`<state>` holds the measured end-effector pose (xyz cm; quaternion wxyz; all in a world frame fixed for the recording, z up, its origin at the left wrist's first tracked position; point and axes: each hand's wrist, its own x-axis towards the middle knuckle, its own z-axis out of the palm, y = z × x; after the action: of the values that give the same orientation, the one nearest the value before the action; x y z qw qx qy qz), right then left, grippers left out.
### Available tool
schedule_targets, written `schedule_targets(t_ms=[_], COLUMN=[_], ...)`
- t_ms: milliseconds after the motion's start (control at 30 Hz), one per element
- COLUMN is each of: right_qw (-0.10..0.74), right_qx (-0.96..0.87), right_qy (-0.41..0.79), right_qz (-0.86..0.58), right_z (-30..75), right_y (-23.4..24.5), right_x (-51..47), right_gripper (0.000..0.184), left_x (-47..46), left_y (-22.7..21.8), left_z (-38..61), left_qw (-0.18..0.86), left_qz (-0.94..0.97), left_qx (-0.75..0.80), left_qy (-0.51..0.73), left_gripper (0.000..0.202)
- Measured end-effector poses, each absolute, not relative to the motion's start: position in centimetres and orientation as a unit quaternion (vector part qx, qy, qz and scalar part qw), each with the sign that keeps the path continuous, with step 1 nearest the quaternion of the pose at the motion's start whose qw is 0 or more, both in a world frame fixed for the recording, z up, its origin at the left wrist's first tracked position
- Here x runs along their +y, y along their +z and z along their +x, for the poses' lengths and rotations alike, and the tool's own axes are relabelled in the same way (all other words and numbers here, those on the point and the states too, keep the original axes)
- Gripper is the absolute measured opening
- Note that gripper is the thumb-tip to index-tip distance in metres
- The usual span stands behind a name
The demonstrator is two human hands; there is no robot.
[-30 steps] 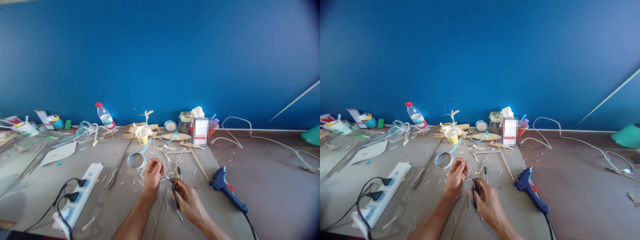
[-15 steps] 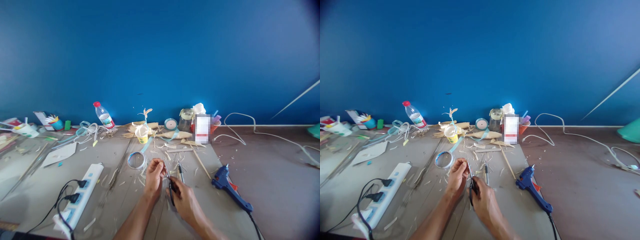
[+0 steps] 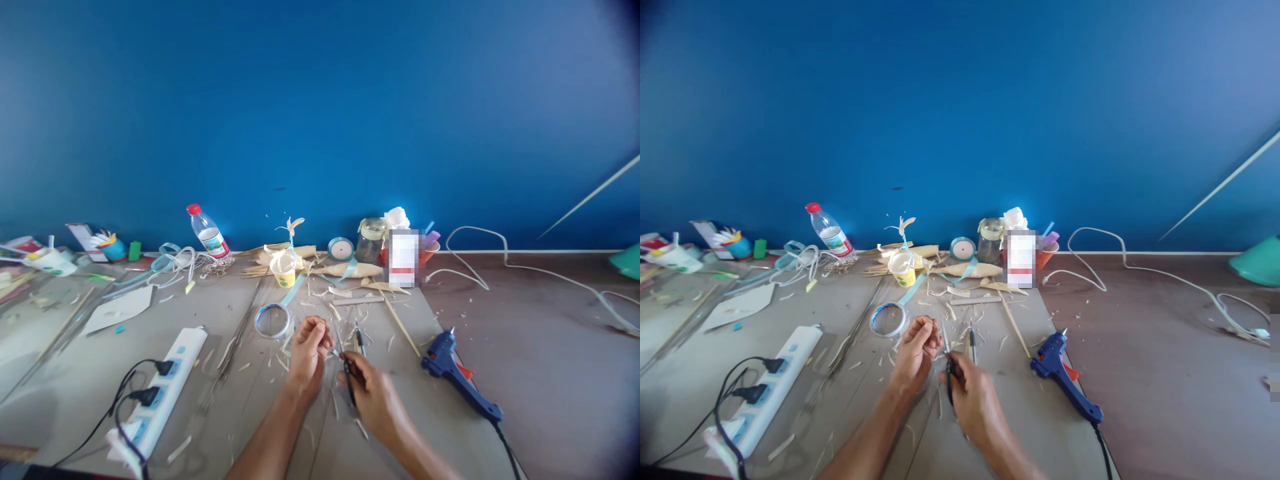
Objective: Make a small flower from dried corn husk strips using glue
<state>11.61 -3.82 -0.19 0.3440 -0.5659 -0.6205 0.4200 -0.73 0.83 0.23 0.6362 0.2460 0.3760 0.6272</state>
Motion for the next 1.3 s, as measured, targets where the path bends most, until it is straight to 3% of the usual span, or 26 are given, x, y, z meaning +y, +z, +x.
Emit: schedule_targets(t_ms=[200, 333, 500, 800, 1133, 1200, 1300], right_qw=[0.225, 0.085, -0.049, -0.145, -0.151, -0.114, 0.017], right_qx=[-0.641, -0.651, -0.664, -0.706, -0.744, -0.762, -0.801], right_qy=[0.261, 0.155, 0.135, 0.120, 0.089, 0.079, 0.109], right_qz=[-0.686, -0.738, -0.734, -0.683, -0.644, -0.632, -0.588], right_z=[18.5, 22.4, 22.8, 21.3, 20.1, 19.8, 19.0], right_y=[1.3, 1.6, 2.2, 4.8, 5.1, 5.0, 4.4], right_x=[-1.6, 0.0, 1.6, 3.2, 4.8, 4.8, 4.5], right_gripper=[0.043, 0.042, 0.031, 0.029, 0.023, 0.025, 0.026], left_x=[1.0, 1.1, 1.0, 1.0, 1.1, 1.2, 1.3], left_y=[0.2, 0.0, -0.4, -0.4, -0.4, -0.5, -0.4], left_z=[-1.2, -1.5, -1.2, -0.9, -1.3, -1.3, -1.4], left_qw=[0.658, 0.672, 0.709, 0.718, 0.727, 0.728, 0.725], left_qz=[0.236, 0.238, 0.243, 0.234, 0.226, 0.219, 0.213], left_qx=[0.355, 0.341, 0.318, 0.330, 0.308, 0.305, 0.307], left_qy=[0.621, 0.613, 0.580, 0.567, 0.570, 0.574, 0.578], left_gripper=[0.021, 0.019, 0.016, 0.016, 0.016, 0.018, 0.020])
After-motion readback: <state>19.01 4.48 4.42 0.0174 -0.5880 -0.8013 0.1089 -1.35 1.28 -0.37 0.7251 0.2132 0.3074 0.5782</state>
